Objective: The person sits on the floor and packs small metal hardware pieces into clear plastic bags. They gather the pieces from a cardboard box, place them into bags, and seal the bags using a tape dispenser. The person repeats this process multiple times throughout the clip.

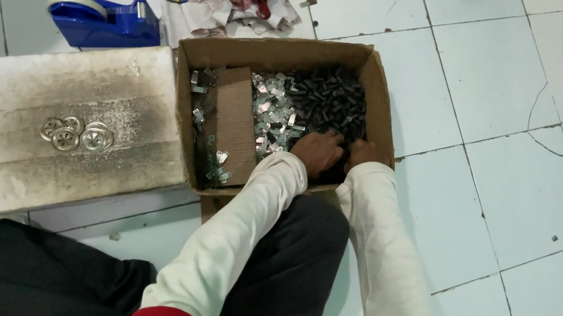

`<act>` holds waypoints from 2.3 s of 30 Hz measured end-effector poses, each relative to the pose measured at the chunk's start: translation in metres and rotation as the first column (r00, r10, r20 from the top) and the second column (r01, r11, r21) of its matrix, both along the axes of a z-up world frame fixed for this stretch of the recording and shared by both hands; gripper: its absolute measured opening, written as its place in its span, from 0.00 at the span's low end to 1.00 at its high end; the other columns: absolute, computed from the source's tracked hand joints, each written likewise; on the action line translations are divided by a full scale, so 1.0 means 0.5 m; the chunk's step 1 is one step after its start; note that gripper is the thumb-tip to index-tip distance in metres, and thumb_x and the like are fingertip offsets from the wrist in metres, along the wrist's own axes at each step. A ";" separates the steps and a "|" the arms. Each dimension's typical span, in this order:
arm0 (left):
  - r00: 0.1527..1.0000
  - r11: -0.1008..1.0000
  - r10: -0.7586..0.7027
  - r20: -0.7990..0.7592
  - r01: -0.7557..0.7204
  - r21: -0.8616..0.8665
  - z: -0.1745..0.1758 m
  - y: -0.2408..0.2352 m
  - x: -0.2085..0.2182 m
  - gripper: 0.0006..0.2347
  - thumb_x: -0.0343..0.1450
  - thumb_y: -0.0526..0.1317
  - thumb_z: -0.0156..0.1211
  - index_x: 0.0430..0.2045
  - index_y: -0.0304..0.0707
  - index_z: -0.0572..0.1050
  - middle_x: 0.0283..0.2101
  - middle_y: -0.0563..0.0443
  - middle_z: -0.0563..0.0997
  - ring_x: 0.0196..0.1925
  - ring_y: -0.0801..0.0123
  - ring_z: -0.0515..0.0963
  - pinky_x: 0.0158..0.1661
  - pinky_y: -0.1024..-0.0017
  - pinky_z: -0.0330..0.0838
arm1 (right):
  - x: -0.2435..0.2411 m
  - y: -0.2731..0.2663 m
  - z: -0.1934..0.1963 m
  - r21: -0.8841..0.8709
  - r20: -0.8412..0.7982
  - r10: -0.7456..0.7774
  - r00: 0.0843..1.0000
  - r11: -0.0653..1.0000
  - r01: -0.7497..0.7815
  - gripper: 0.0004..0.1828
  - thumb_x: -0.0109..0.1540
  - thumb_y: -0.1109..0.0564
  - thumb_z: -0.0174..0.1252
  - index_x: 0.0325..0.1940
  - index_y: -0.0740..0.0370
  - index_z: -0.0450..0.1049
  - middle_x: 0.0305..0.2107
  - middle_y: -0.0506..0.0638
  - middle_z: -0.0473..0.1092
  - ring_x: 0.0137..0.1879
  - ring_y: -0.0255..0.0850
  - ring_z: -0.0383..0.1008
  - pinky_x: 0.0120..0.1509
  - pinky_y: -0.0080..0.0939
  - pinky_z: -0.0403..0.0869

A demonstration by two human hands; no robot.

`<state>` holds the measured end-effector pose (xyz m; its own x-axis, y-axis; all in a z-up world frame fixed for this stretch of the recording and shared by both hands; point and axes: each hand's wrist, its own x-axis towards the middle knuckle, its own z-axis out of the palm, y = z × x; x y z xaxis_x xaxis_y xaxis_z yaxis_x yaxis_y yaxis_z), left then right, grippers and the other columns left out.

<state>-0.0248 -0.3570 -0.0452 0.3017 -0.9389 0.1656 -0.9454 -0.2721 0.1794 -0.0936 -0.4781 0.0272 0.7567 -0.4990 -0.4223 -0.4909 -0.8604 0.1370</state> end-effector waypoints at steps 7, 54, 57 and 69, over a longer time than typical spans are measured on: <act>0.944 0.972 0.026 -0.329 -0.101 -0.213 0.015 0.033 -0.005 0.10 0.77 0.37 0.45 0.41 0.34 0.77 0.44 0.36 0.79 0.41 0.47 0.82 0.30 0.58 0.77 | -0.023 -0.003 0.028 -0.016 0.148 0.084 0.985 0.996 -0.082 0.17 0.67 0.56 0.51 0.26 0.65 0.76 0.24 0.62 0.77 0.31 0.53 0.80 0.29 0.50 0.79; 0.076 -0.007 0.403 -0.912 -0.996 -0.086 0.130 0.830 0.024 0.06 0.70 0.37 0.68 0.35 0.33 0.85 0.28 0.38 0.85 0.31 0.55 0.86 0.33 0.58 0.80 | 0.172 0.591 0.040 0.794 0.454 -0.233 0.860 0.544 -0.272 0.14 0.54 0.50 0.72 0.43 0.54 0.85 0.32 0.58 0.80 0.39 0.51 0.83 0.39 0.49 0.81; 0.107 -0.079 0.400 -0.910 -0.985 -0.150 0.133 0.864 0.057 0.06 0.69 0.39 0.70 0.33 0.36 0.85 0.27 0.40 0.85 0.31 0.58 0.86 0.31 0.62 0.79 | 0.220 0.690 0.031 0.922 0.352 -0.392 0.850 0.299 -0.244 0.16 0.56 0.58 0.70 0.46 0.68 0.81 0.30 0.66 0.78 0.30 0.46 0.80 0.26 0.44 0.81; 0.648 0.329 0.614 -0.452 -0.730 -0.599 0.183 0.742 0.047 0.10 0.65 0.28 0.69 0.38 0.35 0.83 0.27 0.47 0.78 0.27 0.56 0.80 0.33 0.65 0.75 | 0.165 0.420 0.041 0.647 0.577 -0.221 0.786 0.711 -0.275 0.14 0.61 0.63 0.60 0.50 0.53 0.82 0.32 0.54 0.80 0.34 0.43 0.83 0.32 0.41 0.81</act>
<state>-0.0012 0.0142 0.0463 0.8443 -0.0053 0.5358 -0.4531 -0.5410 0.7086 -0.0111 -0.2679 0.0476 0.9657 -0.2409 -0.0965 -0.2255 -0.5948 -0.7716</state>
